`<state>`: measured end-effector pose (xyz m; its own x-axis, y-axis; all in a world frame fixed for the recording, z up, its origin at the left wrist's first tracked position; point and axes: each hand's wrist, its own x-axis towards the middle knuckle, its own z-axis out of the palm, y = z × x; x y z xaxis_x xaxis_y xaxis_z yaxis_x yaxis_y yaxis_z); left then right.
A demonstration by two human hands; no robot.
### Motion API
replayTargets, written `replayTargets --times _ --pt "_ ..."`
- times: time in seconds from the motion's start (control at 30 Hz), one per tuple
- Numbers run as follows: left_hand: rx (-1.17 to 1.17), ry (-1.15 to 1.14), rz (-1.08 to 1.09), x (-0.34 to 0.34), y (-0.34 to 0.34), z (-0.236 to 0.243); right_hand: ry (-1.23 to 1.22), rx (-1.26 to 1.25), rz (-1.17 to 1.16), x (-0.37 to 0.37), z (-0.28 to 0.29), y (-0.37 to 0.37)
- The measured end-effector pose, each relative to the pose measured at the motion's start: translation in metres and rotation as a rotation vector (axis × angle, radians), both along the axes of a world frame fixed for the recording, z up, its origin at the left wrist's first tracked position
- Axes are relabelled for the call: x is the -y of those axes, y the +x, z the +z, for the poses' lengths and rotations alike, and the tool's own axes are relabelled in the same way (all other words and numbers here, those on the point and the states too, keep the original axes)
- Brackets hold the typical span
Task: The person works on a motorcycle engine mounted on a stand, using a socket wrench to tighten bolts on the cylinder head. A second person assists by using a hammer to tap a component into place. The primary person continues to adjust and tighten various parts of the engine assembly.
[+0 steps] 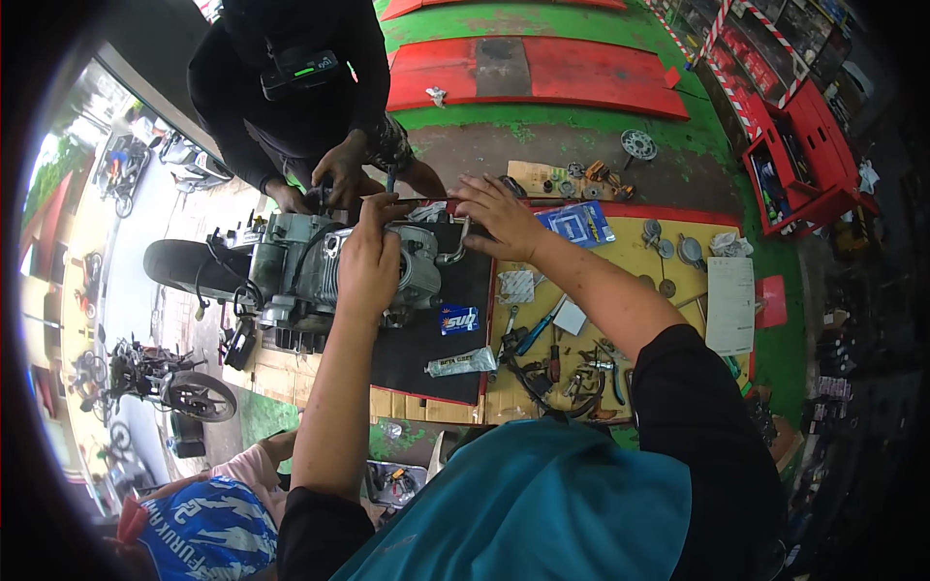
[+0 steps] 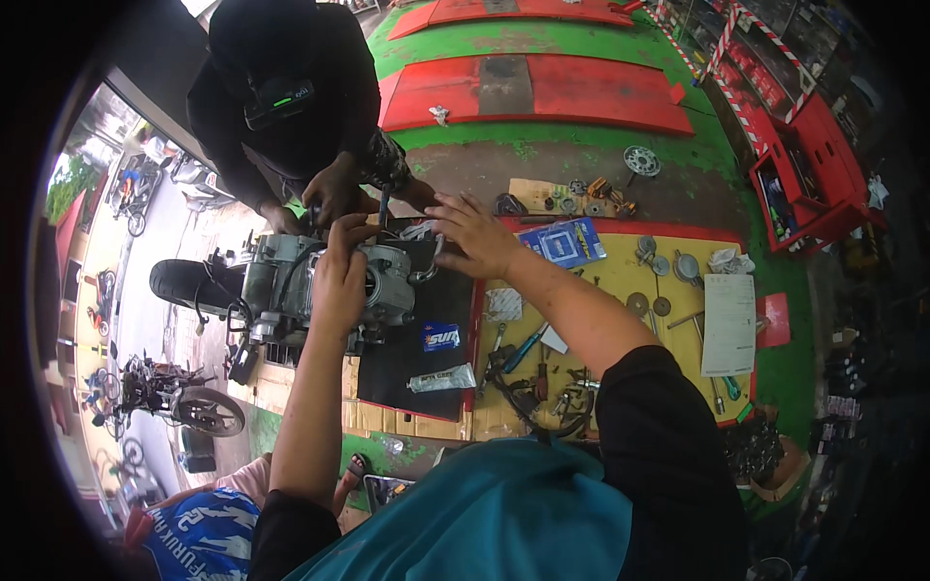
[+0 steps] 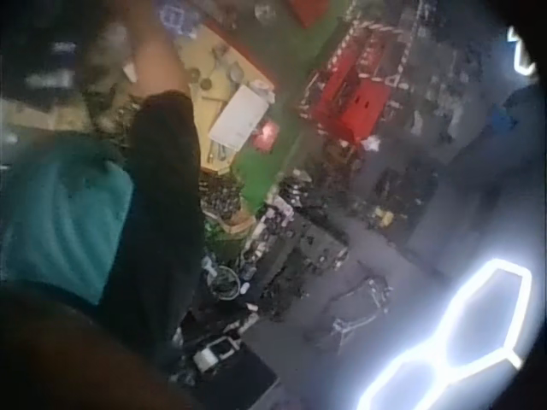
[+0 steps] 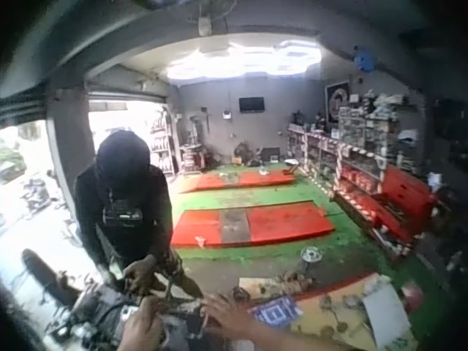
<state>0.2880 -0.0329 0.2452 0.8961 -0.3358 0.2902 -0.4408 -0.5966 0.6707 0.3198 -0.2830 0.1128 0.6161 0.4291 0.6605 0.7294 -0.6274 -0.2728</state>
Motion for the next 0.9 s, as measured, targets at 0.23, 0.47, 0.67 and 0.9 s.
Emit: replayTargets --times 0.23,0.47,0.67,0.9 --pt "-0.031 0.017 0.035 0.007 -0.001 0.001 -0.028 0.054 0.189 0.006 -0.025 0.032" --pt "-0.046 0.047 0.076 0.012 -0.001 0.001 0.342 0.096 0.034 -0.02 -0.063 0.019" --pt "-0.047 0.064 0.087 0.013 -0.003 0.005 0.459 -0.109 -0.092 -0.036 -0.073 -0.018" --pt "-0.002 0.017 0.055 0.011 -0.001 0.001 0.55 -0.315 -0.243 -0.056 -0.069 -0.056"
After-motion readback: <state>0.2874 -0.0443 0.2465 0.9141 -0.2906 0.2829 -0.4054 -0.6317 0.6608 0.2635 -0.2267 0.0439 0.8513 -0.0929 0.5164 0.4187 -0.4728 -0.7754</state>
